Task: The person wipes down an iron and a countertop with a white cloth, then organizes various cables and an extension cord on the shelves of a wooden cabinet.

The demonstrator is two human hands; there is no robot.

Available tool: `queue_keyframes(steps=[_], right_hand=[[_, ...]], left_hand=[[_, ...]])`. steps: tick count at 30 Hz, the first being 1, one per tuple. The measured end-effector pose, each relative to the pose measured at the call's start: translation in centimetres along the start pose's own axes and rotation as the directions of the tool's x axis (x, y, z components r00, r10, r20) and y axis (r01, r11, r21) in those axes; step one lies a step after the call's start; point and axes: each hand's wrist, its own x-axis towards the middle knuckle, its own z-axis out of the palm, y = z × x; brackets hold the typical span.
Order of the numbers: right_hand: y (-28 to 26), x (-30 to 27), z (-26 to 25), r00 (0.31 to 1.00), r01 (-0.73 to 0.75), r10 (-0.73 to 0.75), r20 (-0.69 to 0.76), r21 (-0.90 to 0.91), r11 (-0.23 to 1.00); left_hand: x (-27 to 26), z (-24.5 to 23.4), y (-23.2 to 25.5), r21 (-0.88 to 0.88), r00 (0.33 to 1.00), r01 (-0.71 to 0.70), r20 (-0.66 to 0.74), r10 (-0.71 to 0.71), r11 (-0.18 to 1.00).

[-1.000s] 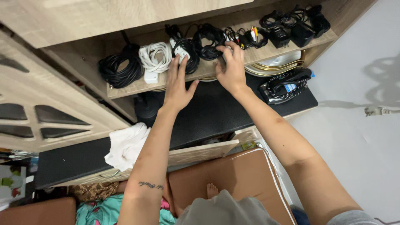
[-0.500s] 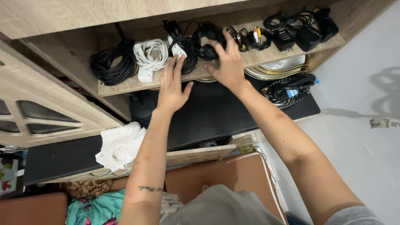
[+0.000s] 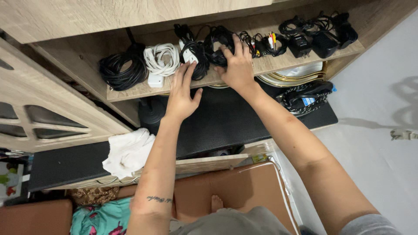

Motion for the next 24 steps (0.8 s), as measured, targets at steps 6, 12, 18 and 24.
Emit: queue_keyframes(steps=[6, 12, 18, 24], right_hand=[[0.5, 0.2, 1.1, 0.993, -0.092, 0.085, 0.079, 0.096, 0.991], [1.2, 0.9, 0.9, 0.977, -0.212, 0.197, 0.078, 0.315, 0.925], [1.0, 0.4, 0.1, 0.996, -0.031, 0.048, -0.072, 0.227, 0.973], [0.7, -0.6, -1.6, 0.977, -0.011, 0.052, -0.208, 0.195, 0.981]], left_hand=[[-0.1, -0.3, -0.4, -0.055, 1.0, 0.004, 0.022, -0.003, 0.998], [-0.1, -0.6, -0.9, -0.097, 0.999, 0.0, 0.047, 0.004, 0.995], [-0.1, -0.4, -1.5, -0.09, 0.999, -0.023, 0.041, 0.026, 0.996], [0.0, 0.0, -1.0, -0.039, 0.999, 0.004, 0.036, -0.002, 0.999]])
